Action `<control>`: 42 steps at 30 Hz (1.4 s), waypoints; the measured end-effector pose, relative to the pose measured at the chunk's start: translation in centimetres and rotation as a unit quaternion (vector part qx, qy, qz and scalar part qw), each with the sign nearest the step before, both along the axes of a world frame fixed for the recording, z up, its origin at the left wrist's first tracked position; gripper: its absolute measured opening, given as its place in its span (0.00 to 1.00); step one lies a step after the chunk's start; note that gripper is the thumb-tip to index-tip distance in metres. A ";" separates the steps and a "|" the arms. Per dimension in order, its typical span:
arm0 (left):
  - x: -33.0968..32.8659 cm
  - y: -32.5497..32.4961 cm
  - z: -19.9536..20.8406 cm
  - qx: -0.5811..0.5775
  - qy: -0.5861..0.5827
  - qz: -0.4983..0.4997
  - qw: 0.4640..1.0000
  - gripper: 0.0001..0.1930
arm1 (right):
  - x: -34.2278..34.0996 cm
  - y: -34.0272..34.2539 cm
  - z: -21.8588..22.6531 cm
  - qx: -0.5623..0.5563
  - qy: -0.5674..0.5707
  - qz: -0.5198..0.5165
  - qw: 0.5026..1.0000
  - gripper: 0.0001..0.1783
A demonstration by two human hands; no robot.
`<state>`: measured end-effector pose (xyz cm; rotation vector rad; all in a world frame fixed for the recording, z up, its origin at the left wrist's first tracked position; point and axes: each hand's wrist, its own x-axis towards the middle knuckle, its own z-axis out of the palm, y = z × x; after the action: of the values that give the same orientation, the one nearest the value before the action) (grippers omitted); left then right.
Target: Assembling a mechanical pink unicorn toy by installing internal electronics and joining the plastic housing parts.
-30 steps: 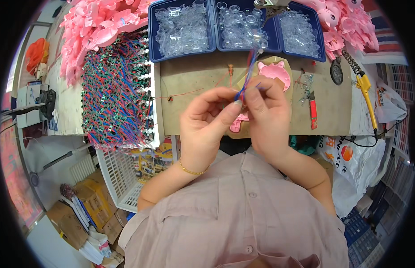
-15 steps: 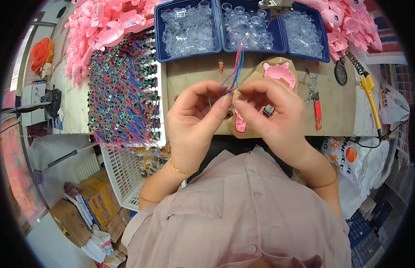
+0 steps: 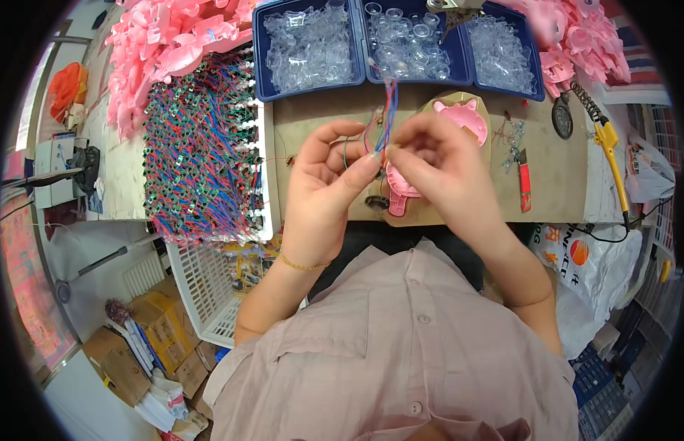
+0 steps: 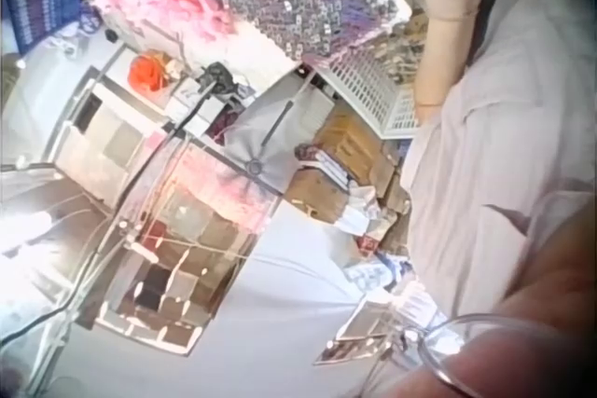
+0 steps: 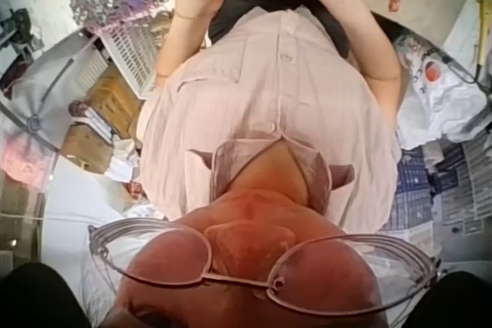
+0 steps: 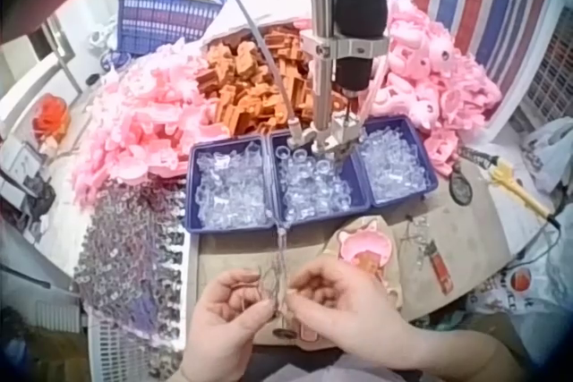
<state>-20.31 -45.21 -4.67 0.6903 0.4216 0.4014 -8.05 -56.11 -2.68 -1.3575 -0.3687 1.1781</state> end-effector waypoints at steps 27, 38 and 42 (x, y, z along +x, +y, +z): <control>0.6 -1.8 0.2 0.120 0.028 0.112 0.986 0.21 | -1.7 -0.6 -1.1 0.075 -0.393 -0.076 0.914 0.03; -0.7 -0.2 0.0 0.439 0.105 0.044 0.891 0.10 | 0.5 0.6 1.1 0.110 -0.245 -0.008 0.963 0.06; -0.8 1.1 1.1 0.435 0.162 0.018 0.886 0.10 | 1.9 1.3 0.7 0.149 -0.291 0.015 0.945 0.03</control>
<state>-21.14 -44.08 -3.60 1.6460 0.5699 0.5127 -6.11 -54.79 -1.98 -1.4110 -0.9523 0.6839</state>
